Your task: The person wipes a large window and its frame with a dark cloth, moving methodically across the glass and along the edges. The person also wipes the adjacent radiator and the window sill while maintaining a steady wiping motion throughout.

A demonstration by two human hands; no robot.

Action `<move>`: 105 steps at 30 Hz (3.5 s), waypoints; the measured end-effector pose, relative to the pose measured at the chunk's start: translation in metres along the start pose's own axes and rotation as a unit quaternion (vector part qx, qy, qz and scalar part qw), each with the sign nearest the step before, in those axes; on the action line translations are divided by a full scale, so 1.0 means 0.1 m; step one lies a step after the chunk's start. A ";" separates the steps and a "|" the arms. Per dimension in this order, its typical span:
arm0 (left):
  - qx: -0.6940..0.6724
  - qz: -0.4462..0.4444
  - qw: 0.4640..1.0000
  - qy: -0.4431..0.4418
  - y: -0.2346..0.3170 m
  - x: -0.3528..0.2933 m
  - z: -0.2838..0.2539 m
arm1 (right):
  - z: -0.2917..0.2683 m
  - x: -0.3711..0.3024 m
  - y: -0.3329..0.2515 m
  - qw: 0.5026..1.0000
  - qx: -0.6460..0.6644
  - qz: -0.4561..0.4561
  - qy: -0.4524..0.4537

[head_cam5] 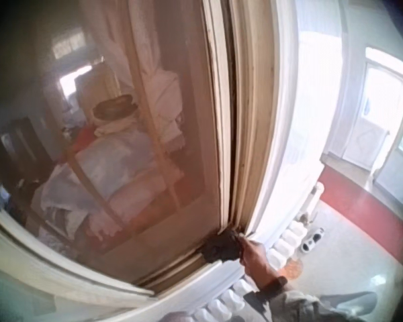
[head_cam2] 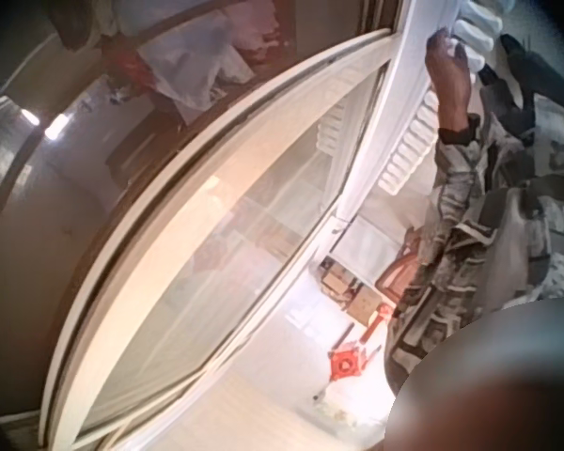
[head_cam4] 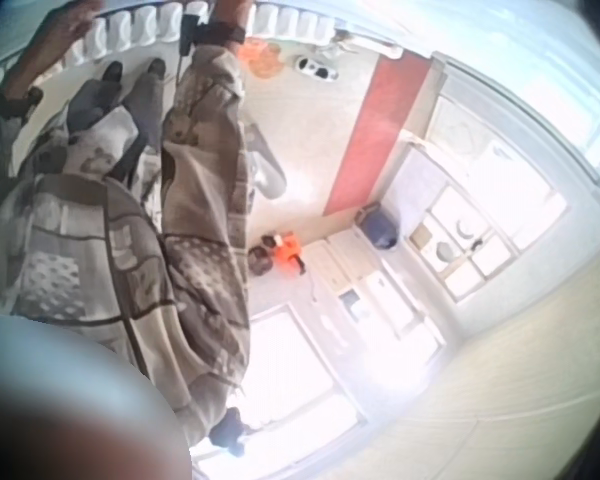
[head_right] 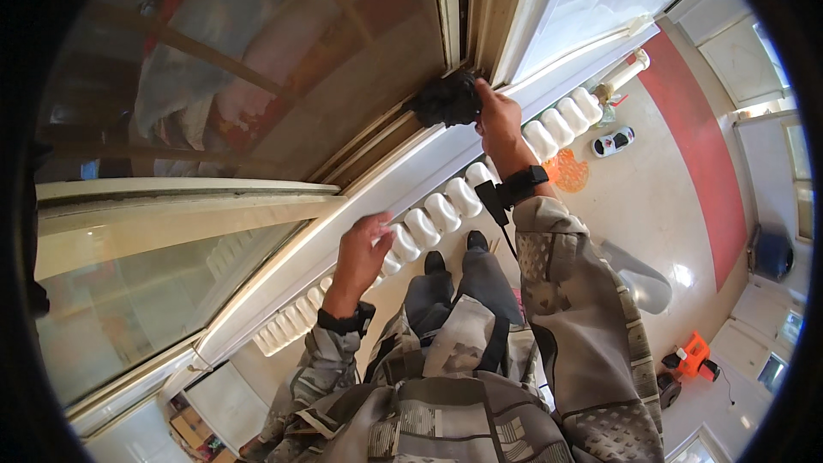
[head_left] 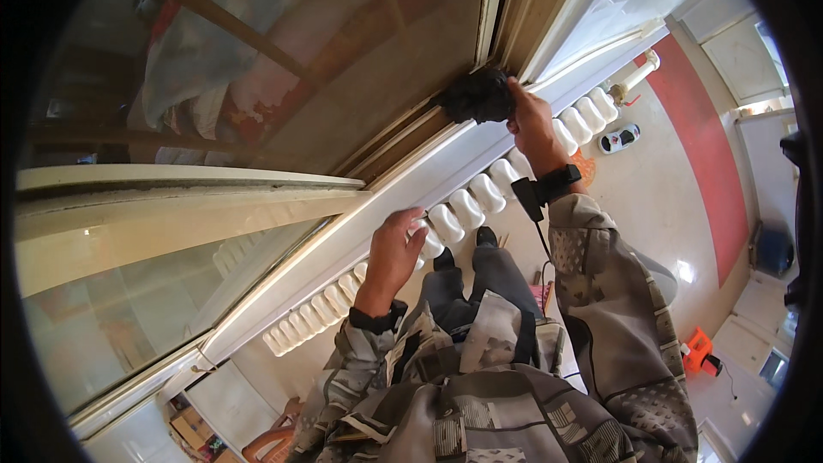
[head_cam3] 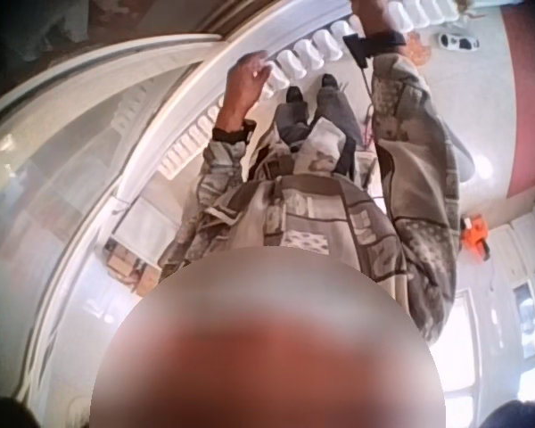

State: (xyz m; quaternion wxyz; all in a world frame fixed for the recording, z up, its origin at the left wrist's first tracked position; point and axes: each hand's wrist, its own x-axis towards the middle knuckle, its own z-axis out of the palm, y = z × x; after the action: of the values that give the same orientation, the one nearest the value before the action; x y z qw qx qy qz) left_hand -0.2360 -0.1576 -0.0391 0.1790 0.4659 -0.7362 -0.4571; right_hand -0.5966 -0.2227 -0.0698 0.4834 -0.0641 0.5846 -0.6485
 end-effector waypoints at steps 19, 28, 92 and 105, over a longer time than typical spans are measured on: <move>0.213 0.118 0.966 0.080 0.56 1.83 0.98 | -0.18 -0.33 -0.10 0.740 -0.549 -0.367 -0.125; 0.226 0.107 0.960 0.127 0.46 2.27 1.02 | 0.02 0.04 -0.09 0.770 -0.556 -0.305 -0.070; 0.082 0.079 0.976 0.186 0.55 1.87 0.44 | 0.30 -0.08 0.11 0.879 -0.370 -0.297 -0.052; 0.347 0.218 0.912 -0.017 1.06 2.46 1.10 | -0.50 -0.75 0.00 0.838 -0.418 -0.346 0.063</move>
State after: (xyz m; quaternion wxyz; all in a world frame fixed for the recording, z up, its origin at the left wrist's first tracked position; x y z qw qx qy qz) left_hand -0.4908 -0.2956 -0.0470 0.0890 0.3187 -0.9346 -0.1307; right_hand -0.5902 -0.1353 -0.0491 0.1171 -0.4170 0.7689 -0.4702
